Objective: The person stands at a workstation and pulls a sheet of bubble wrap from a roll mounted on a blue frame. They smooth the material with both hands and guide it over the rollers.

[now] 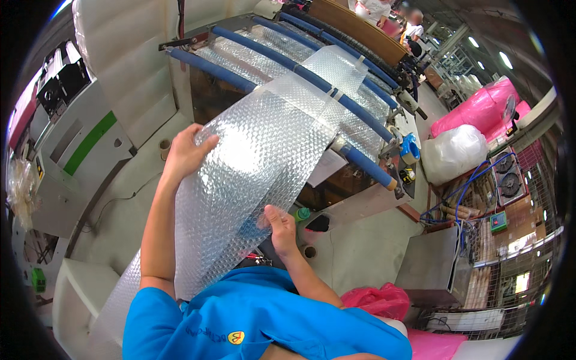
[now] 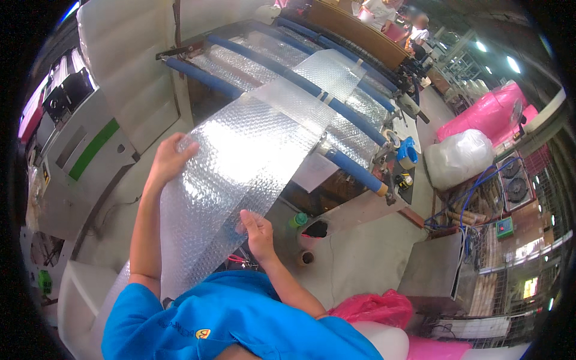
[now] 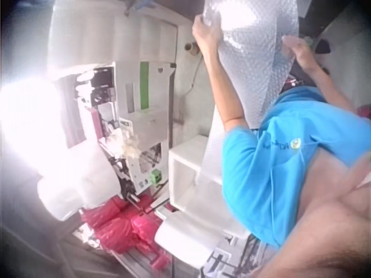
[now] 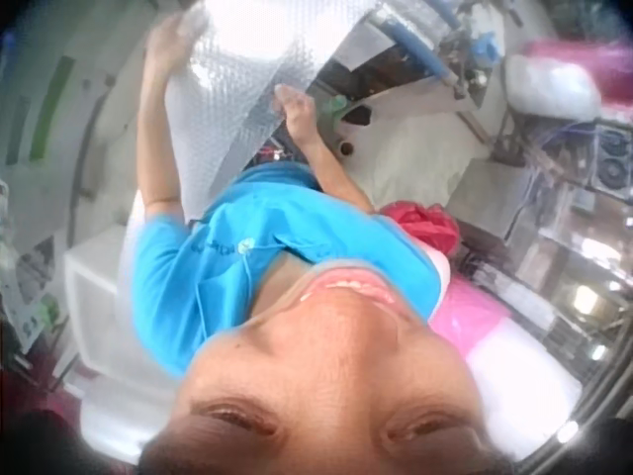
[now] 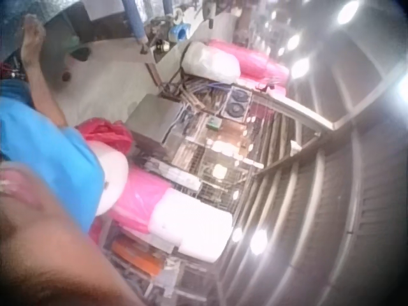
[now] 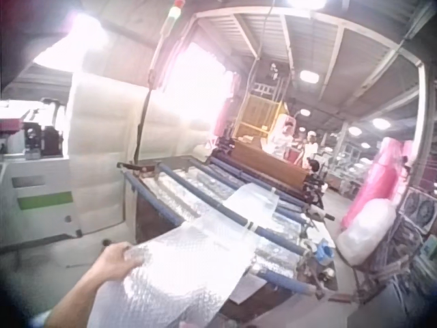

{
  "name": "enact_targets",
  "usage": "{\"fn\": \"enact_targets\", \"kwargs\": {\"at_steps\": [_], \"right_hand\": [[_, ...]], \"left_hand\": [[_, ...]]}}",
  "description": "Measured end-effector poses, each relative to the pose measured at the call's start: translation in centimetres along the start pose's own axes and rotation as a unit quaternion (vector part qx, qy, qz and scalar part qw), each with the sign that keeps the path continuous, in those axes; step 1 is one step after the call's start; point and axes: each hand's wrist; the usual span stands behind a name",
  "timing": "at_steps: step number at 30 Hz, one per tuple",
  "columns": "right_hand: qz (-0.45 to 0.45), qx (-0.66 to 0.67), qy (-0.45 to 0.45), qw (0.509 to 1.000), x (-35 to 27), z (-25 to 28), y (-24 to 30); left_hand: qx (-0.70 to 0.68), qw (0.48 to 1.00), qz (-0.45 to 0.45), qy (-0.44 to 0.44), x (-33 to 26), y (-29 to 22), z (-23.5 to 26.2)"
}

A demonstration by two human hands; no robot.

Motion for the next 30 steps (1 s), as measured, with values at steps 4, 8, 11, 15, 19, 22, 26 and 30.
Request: {"fn": "enact_targets", "kwargs": {"at_steps": [4,8,11,15,19,22,26,30], "right_hand": [[0.003,0.032,-0.003,0.999,0.3,-0.4,0.2],[-0.068,0.006,-0.055,0.996,-0.4,-0.4,-1.7],[-0.050,-0.059,-0.020,0.997,-0.4,-0.1,-0.6],[-0.033,-0.058,0.020,0.998,-0.3,0.3,0.3],[-0.033,-0.063,0.031,0.997,-0.5,0.6,-0.3],[-0.052,-0.110,-0.004,0.993,-0.3,2.2,-5.7],[-0.008,-0.165,0.024,0.986,2.7,6.4,-13.7],[-0.043,-0.128,-0.010,0.991,5.2,7.8,-16.7]], "left_hand": [[-0.037,0.999,0.017,0.001,0.9,2.6,-0.9],[0.066,0.989,0.126,-0.037,0.8,7.4,-4.0],[0.082,0.984,0.151,-0.044,0.8,5.6,-4.1],[-0.114,0.985,0.107,-0.065,0.9,4.7,-3.1],[-0.164,0.981,0.095,-0.046,1.3,6.8,-4.0],[-0.023,0.994,0.047,-0.099,0.7,10.6,-7.9],[0.097,0.987,0.067,-0.106,2.3,12.8,-13.2],[0.083,0.992,0.054,-0.083,5.0,14.8,-16.5]]}}
Point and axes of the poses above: each hand's wrist, its own x-axis towards the middle knuckle, its own z-axis out of the back of the hand, y = z × x, and after that the axes turned 10 degrees about z, right-handed
